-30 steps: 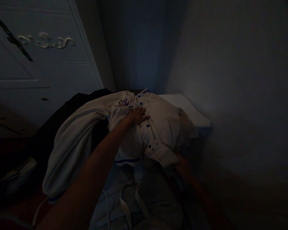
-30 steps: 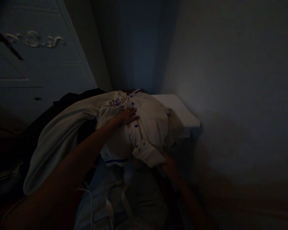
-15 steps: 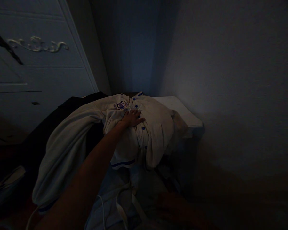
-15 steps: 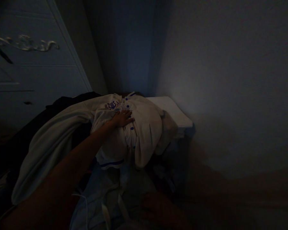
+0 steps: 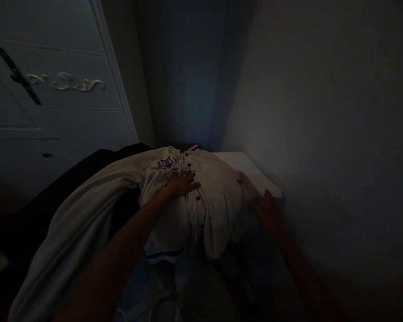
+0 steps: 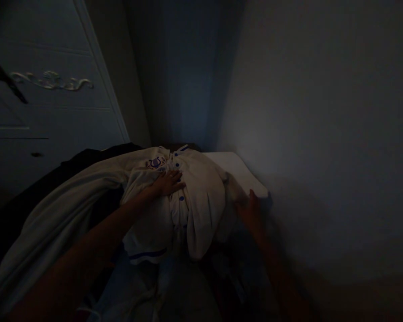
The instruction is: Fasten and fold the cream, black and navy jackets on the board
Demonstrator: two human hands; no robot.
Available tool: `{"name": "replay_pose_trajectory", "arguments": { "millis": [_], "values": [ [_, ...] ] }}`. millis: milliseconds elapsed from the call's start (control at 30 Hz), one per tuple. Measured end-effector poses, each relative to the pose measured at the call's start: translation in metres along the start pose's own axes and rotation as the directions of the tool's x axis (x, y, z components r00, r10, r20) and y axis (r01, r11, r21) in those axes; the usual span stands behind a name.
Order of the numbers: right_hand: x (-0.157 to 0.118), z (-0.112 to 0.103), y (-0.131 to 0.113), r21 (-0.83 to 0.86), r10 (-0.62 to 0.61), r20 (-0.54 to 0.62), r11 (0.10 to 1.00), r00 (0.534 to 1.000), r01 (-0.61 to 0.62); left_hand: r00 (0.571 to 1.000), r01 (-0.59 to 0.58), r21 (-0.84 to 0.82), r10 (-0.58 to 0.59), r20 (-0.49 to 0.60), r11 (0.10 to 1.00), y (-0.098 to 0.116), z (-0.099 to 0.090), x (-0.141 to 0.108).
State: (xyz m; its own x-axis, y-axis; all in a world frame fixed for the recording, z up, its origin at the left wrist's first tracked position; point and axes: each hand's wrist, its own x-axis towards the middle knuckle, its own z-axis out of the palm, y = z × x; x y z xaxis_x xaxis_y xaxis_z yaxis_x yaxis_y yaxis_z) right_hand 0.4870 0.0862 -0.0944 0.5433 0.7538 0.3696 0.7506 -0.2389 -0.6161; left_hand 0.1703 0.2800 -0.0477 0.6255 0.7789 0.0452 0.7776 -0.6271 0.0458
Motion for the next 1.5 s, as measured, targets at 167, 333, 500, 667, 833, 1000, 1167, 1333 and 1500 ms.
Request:
{"name": "replay_pose_trajectory", "arguments": {
  "millis": [167, 333, 500, 667, 833, 1000, 1167, 1333, 1500],
  "values": [
    [0.062, -0.021, -0.016, -0.215, 0.065, 0.459, 0.976, 0.886, 0.04, 1.0, -0.015, -0.001, 0.015, 0.003, 1.0, 0.0, 0.0, -0.003],
    [0.103, -0.05, -0.044, -0.251, 0.168, 0.701, 0.968, 0.693, 0.019, 0.999, -0.016, -0.008, 0.016, 0.029, 1.0, 0.001, -0.004, -0.005],
    [0.171, -0.086, -0.075, -0.185, 0.148, 0.591, 0.982, 0.793, -0.045, 0.999, -0.032, -0.03, 0.034, 0.036, 0.999, 0.0, -0.006, -0.006],
    [0.175, -0.085, -0.089, -0.297, 0.284, 0.714, 0.951, 0.64, -0.09, 0.999, -0.048, -0.036, 0.048, 0.009, 0.998, 0.003, -0.011, -0.011],
    [0.121, -0.04, -0.066, -0.398, 0.317, 0.849, 0.91, 0.423, 0.118, 0.995, -0.037, -0.021, 0.035, -0.097, 0.999, 0.006, -0.017, -0.014],
    [0.097, -0.024, -0.036, -0.439, 0.19, 0.688, 0.878, 0.701, 0.192, 0.992, -0.014, 0.005, 0.014, -0.124, 1.0, 0.007, -0.019, -0.01],
    [0.074, -0.026, -0.022, -0.53, 0.11, 0.486, 0.826, 0.867, 0.192, 0.989, 0.038, 0.021, -0.035, -0.143, 0.999, 0.008, -0.018, -0.006],
    [0.045, -0.007, 0.004, -0.31, 0.059, 0.264, 0.95, 0.963, 0.026, 0.984, 0.095, 0.041, -0.087, -0.155, 0.995, 0.013, -0.021, -0.005],
    [0.002, 0.025, 0.036, -0.028, 0.098, 0.187, 0.995, 0.978, -0.094, 0.983, 0.104, 0.071, -0.091, -0.161, 0.992, 0.015, -0.022, -0.004]
  ]
}}
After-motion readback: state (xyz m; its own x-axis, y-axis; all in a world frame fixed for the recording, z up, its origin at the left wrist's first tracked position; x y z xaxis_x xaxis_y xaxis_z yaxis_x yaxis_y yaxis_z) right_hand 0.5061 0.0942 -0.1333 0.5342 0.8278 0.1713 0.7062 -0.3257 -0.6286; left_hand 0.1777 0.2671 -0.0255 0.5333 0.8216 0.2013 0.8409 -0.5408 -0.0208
